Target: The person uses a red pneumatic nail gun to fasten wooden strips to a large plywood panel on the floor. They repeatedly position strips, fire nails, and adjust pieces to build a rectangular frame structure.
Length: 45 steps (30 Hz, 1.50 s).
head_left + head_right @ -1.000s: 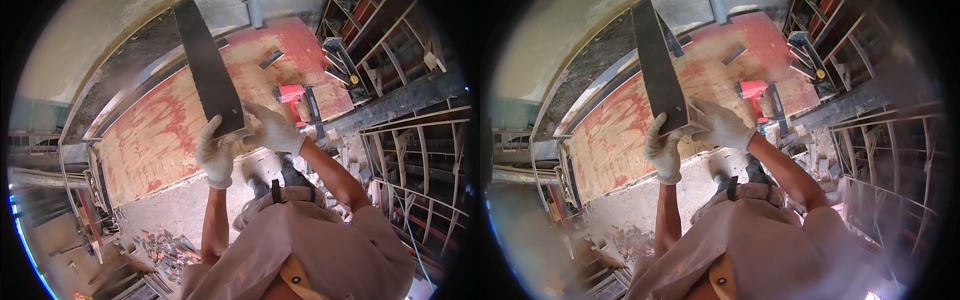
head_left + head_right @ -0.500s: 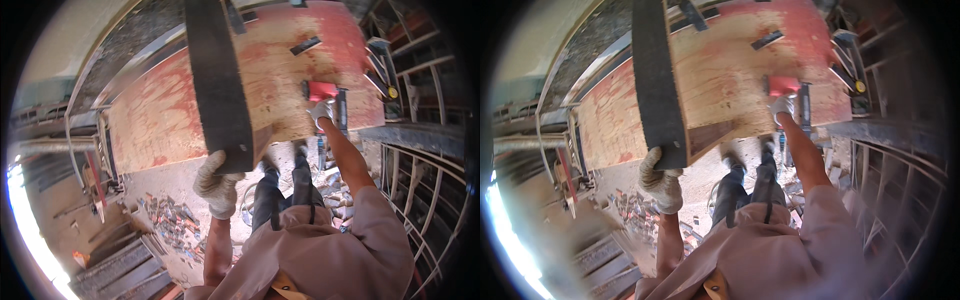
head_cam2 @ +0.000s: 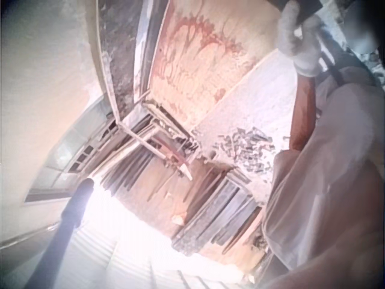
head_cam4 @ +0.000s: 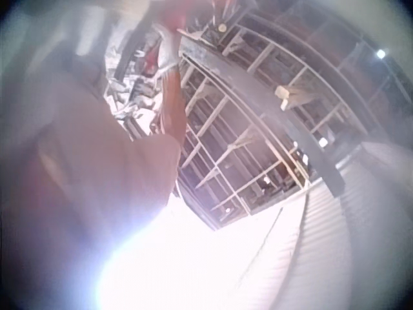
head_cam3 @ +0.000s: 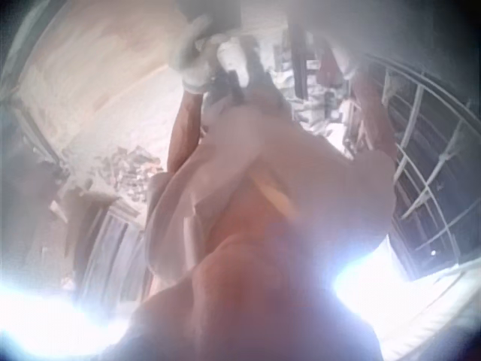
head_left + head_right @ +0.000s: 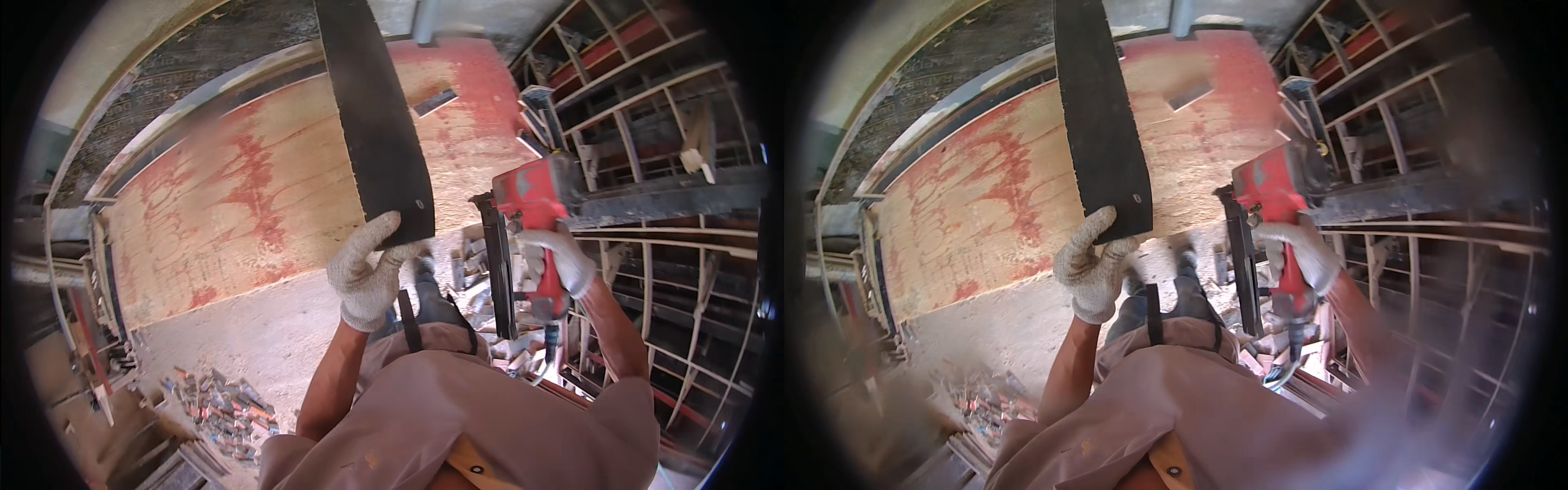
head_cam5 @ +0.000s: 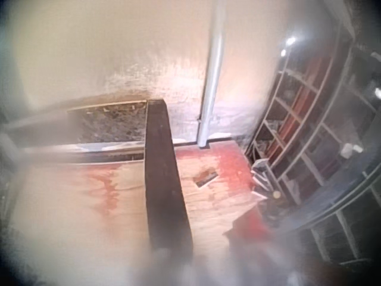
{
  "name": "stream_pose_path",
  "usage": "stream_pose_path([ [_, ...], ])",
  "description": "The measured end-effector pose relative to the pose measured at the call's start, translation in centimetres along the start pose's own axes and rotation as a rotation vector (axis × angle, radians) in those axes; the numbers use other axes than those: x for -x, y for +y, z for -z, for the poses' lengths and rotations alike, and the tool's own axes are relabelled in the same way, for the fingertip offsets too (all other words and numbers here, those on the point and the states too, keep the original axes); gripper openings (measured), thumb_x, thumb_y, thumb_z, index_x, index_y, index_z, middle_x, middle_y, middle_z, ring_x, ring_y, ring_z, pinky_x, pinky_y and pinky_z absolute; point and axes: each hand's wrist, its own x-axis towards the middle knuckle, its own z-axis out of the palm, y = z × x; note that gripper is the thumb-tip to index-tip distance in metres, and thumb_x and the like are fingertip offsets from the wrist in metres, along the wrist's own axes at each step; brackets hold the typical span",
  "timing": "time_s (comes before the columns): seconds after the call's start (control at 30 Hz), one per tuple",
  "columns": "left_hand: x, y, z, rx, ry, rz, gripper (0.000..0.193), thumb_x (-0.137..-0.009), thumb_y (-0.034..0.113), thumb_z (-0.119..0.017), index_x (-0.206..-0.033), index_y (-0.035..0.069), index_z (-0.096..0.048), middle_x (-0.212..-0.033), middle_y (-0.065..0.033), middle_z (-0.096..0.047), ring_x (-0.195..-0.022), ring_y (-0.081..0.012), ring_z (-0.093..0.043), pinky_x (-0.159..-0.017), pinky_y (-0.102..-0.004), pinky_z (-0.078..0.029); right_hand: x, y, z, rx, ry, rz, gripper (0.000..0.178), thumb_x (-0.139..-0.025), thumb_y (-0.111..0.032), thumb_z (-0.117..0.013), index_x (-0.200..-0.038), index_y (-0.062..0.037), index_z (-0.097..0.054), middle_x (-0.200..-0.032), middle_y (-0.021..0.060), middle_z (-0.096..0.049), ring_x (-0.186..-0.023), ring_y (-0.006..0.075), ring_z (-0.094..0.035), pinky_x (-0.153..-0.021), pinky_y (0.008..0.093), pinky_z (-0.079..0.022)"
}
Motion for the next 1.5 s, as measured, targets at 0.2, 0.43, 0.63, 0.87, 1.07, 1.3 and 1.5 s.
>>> stream_pose_path([
  [0.2, -0.7, -0.7, 0.5, 0.067, -0.021, -0.013, 0.038, -0.077, -0.008, -0.073, -0.113, 0.001, -0.070, -0.107, -0.0129, -0.072, -0.094, -0.0170, -0.069, -0.082, -0.0293, -0.055, 13.9, -6.4, -7.3, 0.214, -0.082, 0.158, 0.028, -0.092, -0.006, -0.056, -0.065, -0.0036, -0.049, -0.055, 0.0097, -0.052, -0.046, 0.0184, -0.055, -0.044, 0.0281, -0.045],
  [0.43, -0.3, -0.1, -0.9, 0.011, -0.108, -0.131, 0.034, -0.076, 0.003, -0.079, -0.109, 0.004, -0.071, -0.107, -0.0121, -0.073, -0.094, -0.0239, -0.070, -0.082, -0.0317, -0.054, 19.7, -6.7, -13.1, 0.382, 0.077, 0.177, 0.020, -0.087, -0.003, -0.060, -0.066, -0.0013, -0.058, -0.056, 0.0072, -0.058, -0.046, 0.0147, -0.057, -0.044, 0.0253, -0.045],
  [0.63, -1.3, 0.0, 1.5, -0.061, -0.094, -0.103, 0.035, -0.076, 0.003, -0.079, -0.110, 0.004, -0.071, -0.111, -0.0112, -0.072, -0.101, -0.0217, -0.069, -0.090, -0.0323, -0.052, 17.9, -7.5, -14.7, 0.430, 0.012, 0.127, 0.022, -0.087, -0.003, -0.060, -0.065, -0.0019, -0.058, -0.054, 0.0068, -0.058, -0.044, 0.0152, -0.057, -0.041, 0.0242, -0.043],
  [0.87, -1.2, 0.2, 1.6, -0.032, -0.124, -0.051, 0.035, -0.077, 0.004, -0.079, -0.111, 0.004, -0.072, -0.112, -0.0107, -0.072, -0.103, -0.0207, -0.068, -0.092, -0.0328, -0.052, 17.8, -6.7, -15.1, 0.369, 0.012, 0.176, 0.024, -0.089, -0.004, -0.057, -0.065, -0.0017, -0.056, -0.052, 0.0080, -0.055, -0.042, 0.0161, -0.055, -0.038, 0.0269, -0.042],
  [1.07, -1.3, -0.6, 1.6, -0.040, -0.093, -0.177, 0.040, -0.074, -0.003, -0.070, -0.112, 0.009, -0.072, -0.109, -0.0102, -0.072, -0.090, -0.0273, -0.070, -0.081, -0.0342, -0.054, 18.1, -6.8, -15.3, 0.443, 0.030, 0.154, 0.027, -0.089, -0.004, -0.056, -0.062, -0.0034, -0.052, -0.051, 0.0074, -0.053, -0.040, 0.0162, -0.053, -0.038, 0.0291, -0.043],
  [1.3, -1.2, -0.4, 1.7, 0.050, -0.156, -0.038, 0.037, -0.079, 0.002, -0.077, -0.116, 0.005, -0.070, -0.117, -0.0097, -0.071, -0.100, -0.0154, -0.067, -0.088, -0.0301, -0.052, 18.4, -8.0, -18.0, 0.450, 0.086, 0.072, 0.030, -0.086, -0.002, -0.056, -0.057, -0.0052, -0.051, -0.051, 0.0050, -0.052, -0.041, 0.0144, -0.051, -0.040, 0.0269, -0.043],
  [1.5, -1.0, -0.2, 2.1, 0.056, -0.153, -0.024, 0.037, -0.081, 0.001, -0.075, -0.117, 0.004, -0.069, -0.120, -0.0098, -0.069, -0.104, -0.0143, -0.066, -0.089, -0.0293, -0.051, 18.0, -7.8, -18.1, 0.600, -0.009, 0.148, 0.029, -0.089, -0.004, -0.055, -0.060, -0.0042, -0.055, -0.052, 0.0048, -0.053, -0.043, 0.0142, -0.054, -0.042, 0.0261, -0.044],
])
